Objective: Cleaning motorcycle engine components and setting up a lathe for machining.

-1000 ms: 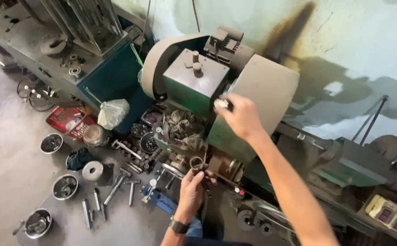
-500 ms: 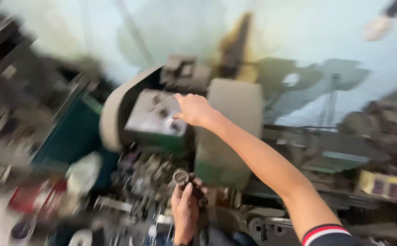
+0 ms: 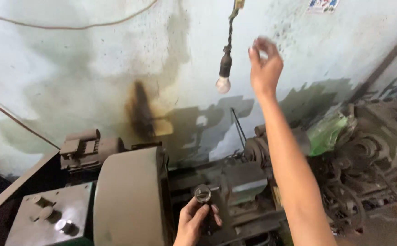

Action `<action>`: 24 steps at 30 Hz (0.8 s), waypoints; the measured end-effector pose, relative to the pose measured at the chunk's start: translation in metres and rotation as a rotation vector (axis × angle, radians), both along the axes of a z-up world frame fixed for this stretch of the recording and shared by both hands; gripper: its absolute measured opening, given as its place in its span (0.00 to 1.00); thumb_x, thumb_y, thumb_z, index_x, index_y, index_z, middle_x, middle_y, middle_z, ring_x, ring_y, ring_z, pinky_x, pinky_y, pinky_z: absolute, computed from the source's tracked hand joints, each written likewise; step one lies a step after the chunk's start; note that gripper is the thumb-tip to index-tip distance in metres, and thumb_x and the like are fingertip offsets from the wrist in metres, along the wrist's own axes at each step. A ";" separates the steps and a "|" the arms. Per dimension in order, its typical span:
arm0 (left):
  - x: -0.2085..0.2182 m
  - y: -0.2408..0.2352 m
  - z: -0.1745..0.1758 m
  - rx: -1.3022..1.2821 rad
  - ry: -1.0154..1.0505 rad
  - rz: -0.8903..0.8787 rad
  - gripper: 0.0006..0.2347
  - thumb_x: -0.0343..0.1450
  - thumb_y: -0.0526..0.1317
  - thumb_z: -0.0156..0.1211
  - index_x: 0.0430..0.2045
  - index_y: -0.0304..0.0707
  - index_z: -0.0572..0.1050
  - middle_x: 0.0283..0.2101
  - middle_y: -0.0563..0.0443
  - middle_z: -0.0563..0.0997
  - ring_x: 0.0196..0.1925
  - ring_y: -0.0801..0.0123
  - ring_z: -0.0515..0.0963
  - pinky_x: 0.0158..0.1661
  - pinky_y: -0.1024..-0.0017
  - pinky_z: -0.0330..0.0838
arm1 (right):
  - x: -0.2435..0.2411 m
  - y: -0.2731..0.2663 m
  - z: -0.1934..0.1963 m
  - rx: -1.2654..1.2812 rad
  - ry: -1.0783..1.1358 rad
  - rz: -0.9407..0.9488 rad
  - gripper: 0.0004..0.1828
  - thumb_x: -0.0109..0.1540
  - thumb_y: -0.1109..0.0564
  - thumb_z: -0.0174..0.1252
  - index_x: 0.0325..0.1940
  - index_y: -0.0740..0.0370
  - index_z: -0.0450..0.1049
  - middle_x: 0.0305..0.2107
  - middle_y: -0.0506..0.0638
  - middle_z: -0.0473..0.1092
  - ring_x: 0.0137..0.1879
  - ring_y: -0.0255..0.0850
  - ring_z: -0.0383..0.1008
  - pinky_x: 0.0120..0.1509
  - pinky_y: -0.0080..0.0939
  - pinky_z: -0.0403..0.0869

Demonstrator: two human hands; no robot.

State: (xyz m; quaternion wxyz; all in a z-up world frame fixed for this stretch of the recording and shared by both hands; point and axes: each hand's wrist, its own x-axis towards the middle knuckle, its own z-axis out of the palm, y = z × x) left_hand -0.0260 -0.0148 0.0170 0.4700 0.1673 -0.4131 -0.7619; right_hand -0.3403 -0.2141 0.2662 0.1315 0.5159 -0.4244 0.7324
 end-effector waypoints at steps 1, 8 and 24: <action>-0.005 -0.007 0.004 0.047 -0.076 0.002 0.12 0.73 0.32 0.51 0.49 0.27 0.72 0.34 0.39 0.81 0.30 0.57 0.82 0.36 0.60 0.78 | -0.021 -0.023 0.011 -0.078 0.057 0.066 0.14 0.67 0.59 0.64 0.54 0.69 0.75 0.46 0.53 0.76 0.53 0.40 0.77 0.49 0.38 0.79; 0.004 -0.017 0.045 -0.122 -0.164 0.151 0.09 0.76 0.33 0.50 0.47 0.26 0.72 0.37 0.43 0.81 0.34 0.63 0.83 0.40 0.67 0.78 | -0.045 -0.133 0.039 0.036 0.093 0.307 0.14 0.71 0.52 0.65 0.46 0.67 0.77 0.39 0.54 0.78 0.45 0.38 0.77 0.52 0.42 0.76; 0.126 0.099 -0.010 -0.227 -0.535 0.434 0.12 0.77 0.32 0.56 0.54 0.24 0.75 0.40 0.42 0.79 0.41 0.62 0.76 0.45 0.68 0.74 | 0.188 0.122 -0.233 0.569 -0.302 0.795 0.11 0.70 0.56 0.58 0.49 0.68 0.76 0.42 0.54 0.76 0.48 0.39 0.76 0.56 0.41 0.75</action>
